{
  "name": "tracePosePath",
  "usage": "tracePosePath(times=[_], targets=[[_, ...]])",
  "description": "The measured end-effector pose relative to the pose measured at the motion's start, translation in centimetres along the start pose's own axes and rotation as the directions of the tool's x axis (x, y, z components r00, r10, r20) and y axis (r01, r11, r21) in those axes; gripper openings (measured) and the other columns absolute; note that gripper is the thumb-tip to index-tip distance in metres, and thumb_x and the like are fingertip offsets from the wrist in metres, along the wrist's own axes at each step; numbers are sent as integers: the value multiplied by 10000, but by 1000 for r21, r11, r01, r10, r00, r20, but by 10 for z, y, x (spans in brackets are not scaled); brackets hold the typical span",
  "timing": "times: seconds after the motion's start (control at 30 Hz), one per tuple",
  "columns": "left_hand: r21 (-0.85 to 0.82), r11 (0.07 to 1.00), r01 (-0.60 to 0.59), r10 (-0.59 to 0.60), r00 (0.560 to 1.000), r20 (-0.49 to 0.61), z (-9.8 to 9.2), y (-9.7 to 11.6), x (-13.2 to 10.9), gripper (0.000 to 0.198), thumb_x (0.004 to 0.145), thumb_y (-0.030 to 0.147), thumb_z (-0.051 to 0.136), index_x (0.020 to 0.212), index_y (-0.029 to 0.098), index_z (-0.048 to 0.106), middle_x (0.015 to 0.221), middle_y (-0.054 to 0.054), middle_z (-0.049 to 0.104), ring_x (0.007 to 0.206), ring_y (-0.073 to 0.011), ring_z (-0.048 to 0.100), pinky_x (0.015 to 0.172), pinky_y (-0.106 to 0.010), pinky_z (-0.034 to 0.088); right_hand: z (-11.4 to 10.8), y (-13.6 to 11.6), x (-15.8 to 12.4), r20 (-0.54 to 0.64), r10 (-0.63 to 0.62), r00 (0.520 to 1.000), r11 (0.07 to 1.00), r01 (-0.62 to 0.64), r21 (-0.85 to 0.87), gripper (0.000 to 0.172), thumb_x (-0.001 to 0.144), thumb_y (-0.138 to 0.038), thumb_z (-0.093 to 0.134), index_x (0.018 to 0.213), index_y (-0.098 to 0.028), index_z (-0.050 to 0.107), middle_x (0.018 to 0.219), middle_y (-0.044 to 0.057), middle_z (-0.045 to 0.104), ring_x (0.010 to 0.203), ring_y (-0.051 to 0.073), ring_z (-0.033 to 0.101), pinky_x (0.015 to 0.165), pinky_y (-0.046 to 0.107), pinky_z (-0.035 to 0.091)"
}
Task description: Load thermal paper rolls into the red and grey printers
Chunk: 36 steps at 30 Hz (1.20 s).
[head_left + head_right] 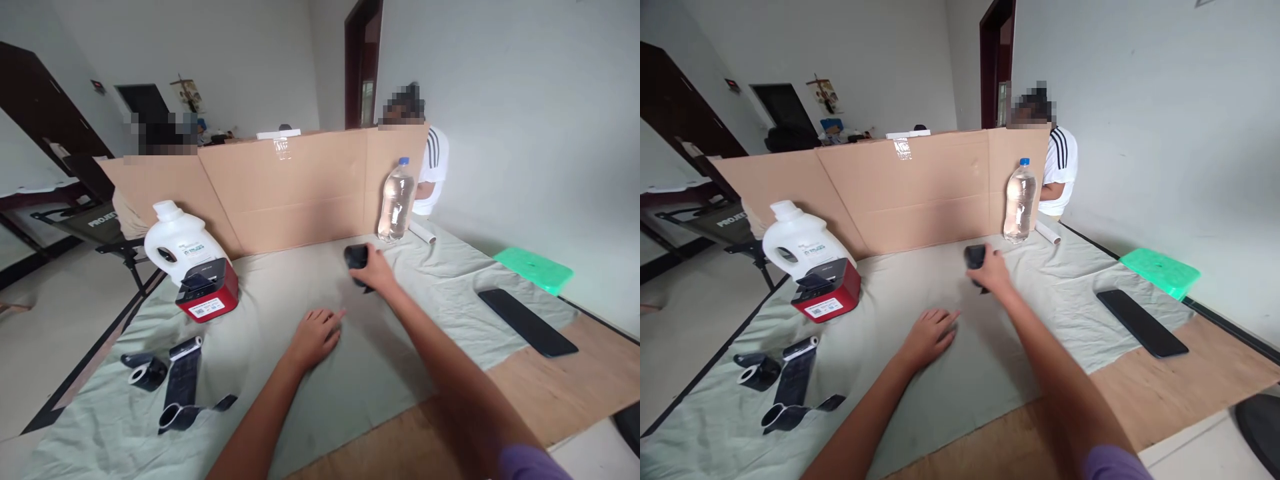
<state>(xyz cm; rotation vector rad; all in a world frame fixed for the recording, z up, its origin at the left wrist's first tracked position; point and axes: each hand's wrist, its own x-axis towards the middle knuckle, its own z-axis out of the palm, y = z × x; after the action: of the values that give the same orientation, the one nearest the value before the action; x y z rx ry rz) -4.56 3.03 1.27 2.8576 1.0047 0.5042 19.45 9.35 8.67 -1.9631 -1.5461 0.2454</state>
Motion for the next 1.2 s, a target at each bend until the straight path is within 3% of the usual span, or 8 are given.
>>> tracePosePath(times=[0.2,0.37,0.8,0.9,0.97,1.07,1.13,1.2], targets=[[-12,994,107,-106,990,92,13,-6,5,526,1005,404,432,1508,251,432,1587,-63,395,1451,-274,364,1206,-505,274,-70,141,76,-101,105,989,975,-122,-186,886,673,-463,783,1465,-207,478,1320,159,470,1155,324,579,1018,412,462],[-22,992,122,-118,986,116,15,-8,5,547,1009,428,416,1536,284,384,1604,-34,367,1475,-253,337,1228,-489,244,-77,197,95,-122,223,967,948,-244,-205,874,700,-470,765,1475,-187,479,1381,175,445,1111,320,610,985,420,486],[-38,989,143,-136,979,151,7,-4,8,539,998,403,435,1521,276,411,1605,-23,363,1484,-246,326,1234,-494,252,-66,184,107,-53,307,950,916,-310,-255,853,710,-529,740,1470,-266,455,1468,192,392,1216,405,542,969,544,476],[-120,981,151,-141,986,92,7,-3,7,520,947,391,520,1452,269,515,1558,-39,442,1441,-267,398,1218,-509,282,-64,159,105,-84,409,909,829,-409,-382,806,698,-441,759,1426,-213,499,1503,248,374,1341,511,386,999,687,375],[-241,949,201,-213,977,-24,1,-2,4,441,901,374,568,1317,247,642,1424,-63,592,1324,-273,529,1158,-490,379,-56,132,95,-183,355,917,773,-398,-494,838,704,-360,759,1453,-139,455,1568,293,268,1430,543,211,1041,738,272],[-502,835,225,-410,863,-295,-29,-4,-4,298,907,351,520,1049,215,743,1068,-79,741,1031,-236,671,958,-403,527,-31,85,65,-217,48,975,794,-169,-584,969,722,-346,758,1538,-113,291,1640,263,100,1489,501,58,1123,710,151],[-616,772,159,-518,720,-462,-68,-14,-13,266,908,329,497,916,210,735,932,-65,733,930,-218,675,887,-366,539,-7,51,40,-127,-117,985,838,29,-544,1009,727,-380,760,1556,-134,240,1652,237,74,1500,477,67,1147,681,136],[-674,733,94,-620,500,-605,-116,-37,-28,204,870,279,517,809,204,697,931,-43,718,954,-208,662,911,-349,521,22,14,14,10,-221,975,886,205,-417,962,752,-394,737,1549,-141,263,1649,232,114,1505,448,124,1166,643,159]])
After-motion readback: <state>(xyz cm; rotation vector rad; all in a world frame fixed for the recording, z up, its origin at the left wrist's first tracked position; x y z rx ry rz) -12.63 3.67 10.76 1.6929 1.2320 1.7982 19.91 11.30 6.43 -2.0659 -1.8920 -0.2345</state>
